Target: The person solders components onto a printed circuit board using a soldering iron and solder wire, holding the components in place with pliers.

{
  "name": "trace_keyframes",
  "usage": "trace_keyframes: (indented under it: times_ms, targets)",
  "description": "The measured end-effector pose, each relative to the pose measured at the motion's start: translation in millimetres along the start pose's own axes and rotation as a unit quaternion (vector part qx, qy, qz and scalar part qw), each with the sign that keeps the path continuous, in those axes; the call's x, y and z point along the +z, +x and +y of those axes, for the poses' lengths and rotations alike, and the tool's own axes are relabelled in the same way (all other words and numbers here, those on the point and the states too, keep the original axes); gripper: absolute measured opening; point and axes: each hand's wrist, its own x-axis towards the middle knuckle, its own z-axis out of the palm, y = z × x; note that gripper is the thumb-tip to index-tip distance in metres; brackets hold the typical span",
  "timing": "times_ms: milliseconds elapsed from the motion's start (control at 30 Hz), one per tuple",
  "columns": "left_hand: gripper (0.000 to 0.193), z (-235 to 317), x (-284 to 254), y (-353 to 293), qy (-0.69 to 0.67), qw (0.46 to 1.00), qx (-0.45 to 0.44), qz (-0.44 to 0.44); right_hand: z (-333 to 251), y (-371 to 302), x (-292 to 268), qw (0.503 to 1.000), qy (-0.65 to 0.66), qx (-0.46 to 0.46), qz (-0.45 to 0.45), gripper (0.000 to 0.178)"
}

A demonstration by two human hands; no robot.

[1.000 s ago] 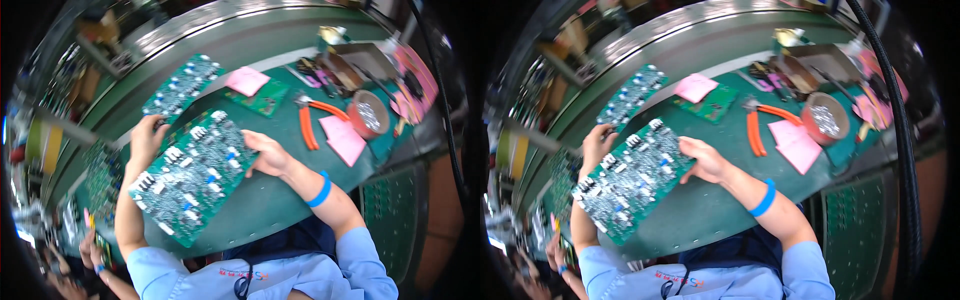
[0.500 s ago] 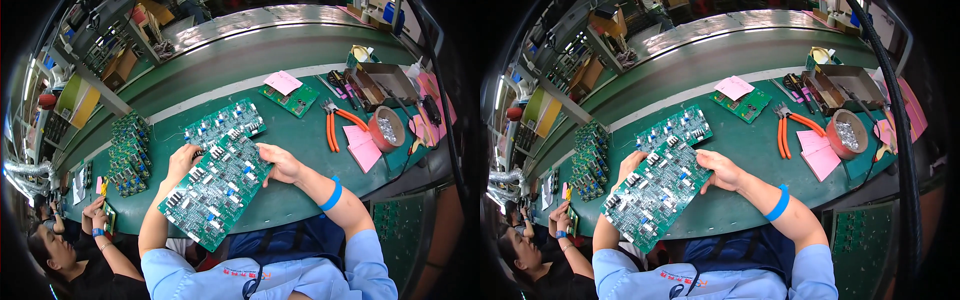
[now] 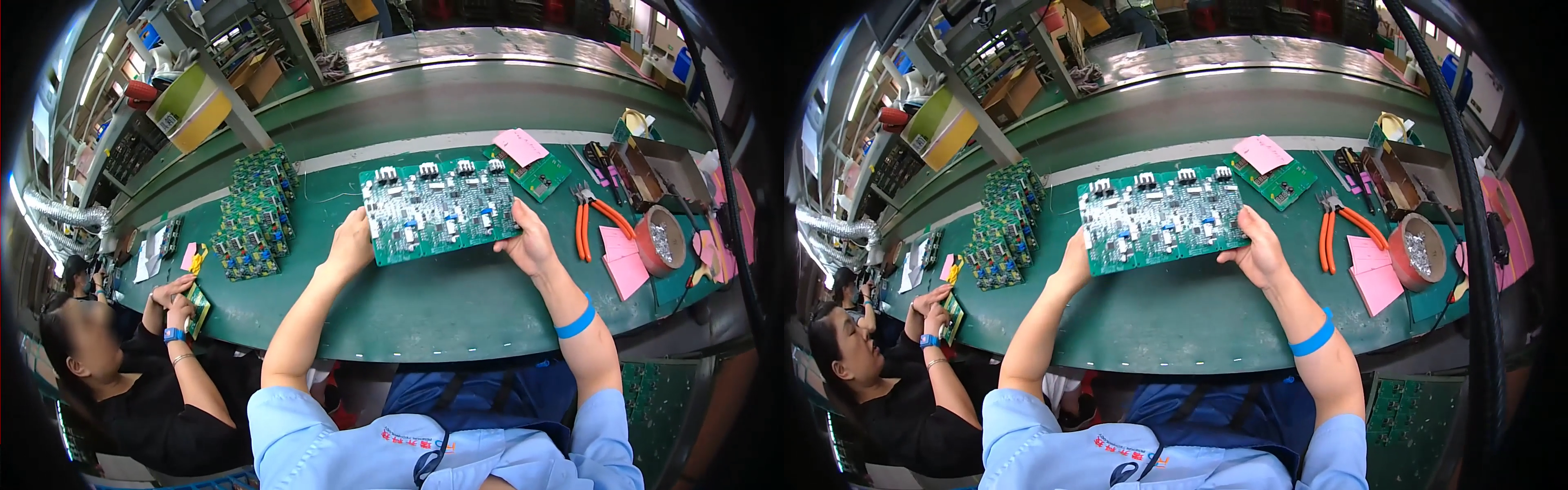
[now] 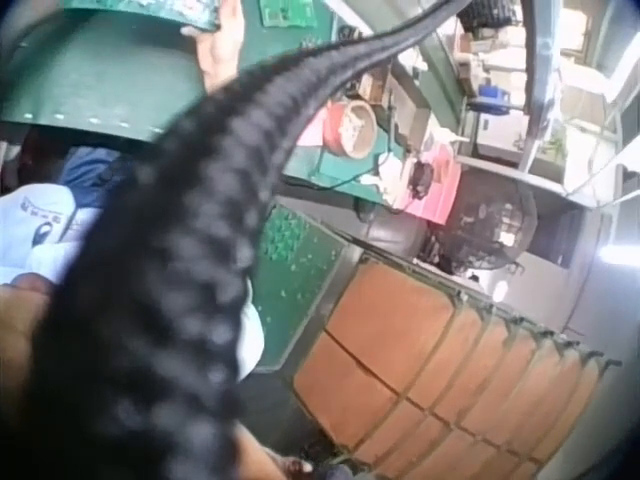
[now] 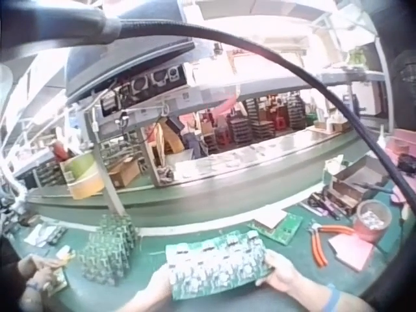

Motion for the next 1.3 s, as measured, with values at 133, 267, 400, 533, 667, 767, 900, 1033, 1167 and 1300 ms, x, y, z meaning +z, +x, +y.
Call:
trace_keyframes:
  times_ms: [133, 267, 400, 533, 667, 767, 900, 1033, 1167, 1300]
  targets:
    - [0.025, 8, -9, -3, 0.066, 0.992, 0.038, 0.100, -2, 0, -1, 0.999, -0.010, -0.023, 0.026, 0.027]
    - [0.013, 21, -13, -8, -0.241, 0.955, -0.097, 0.146, -6, -2, -2, 0.998, -0.028, -0.036, 0.050, 0.027]
    - [0.024, 27, -14, -15, -0.522, 0.825, -0.204, 0.065, -10, -5, 5, 0.993, -0.075, -0.072, 0.051, 0.029]
    - [0.060, 19, -6, -24, -0.749, 0.605, -0.220, -0.154, -10, -13, 27, 0.977, -0.141, -0.144, 0.065, 0.029]
    - [0.086, 16, -9, -24, -0.897, 0.303, -0.162, -0.278, 0, -27, 33, 0.880, -0.333, -0.337, -0.022, 0.033]
    - [0.080, 9, -11, -24, -0.915, 0.280, -0.146, -0.249, 6, -41, 24, 0.749, -0.520, -0.401, -0.085, 0.034]
    - [0.068, 4, -6, -24, -0.940, 0.259, -0.095, -0.199, -10, -27, 43, 0.544, -0.612, -0.545, -0.177, 0.028]
    - [0.062, 3, -9, -28, -0.935, 0.308, -0.044, -0.171, -13, -28, 42, 0.451, -0.687, -0.564, -0.080, 0.025]
    - [0.065, 15, -17, -24, -0.928, 0.312, -0.069, -0.191, -14, -21, 33, 0.458, -0.695, -0.552, -0.043, 0.029]
    - [0.060, 28, -14, -24, -0.888, 0.415, -0.161, -0.112, -13, -12, 23, 0.453, -0.736, -0.502, 0.039, 0.040]
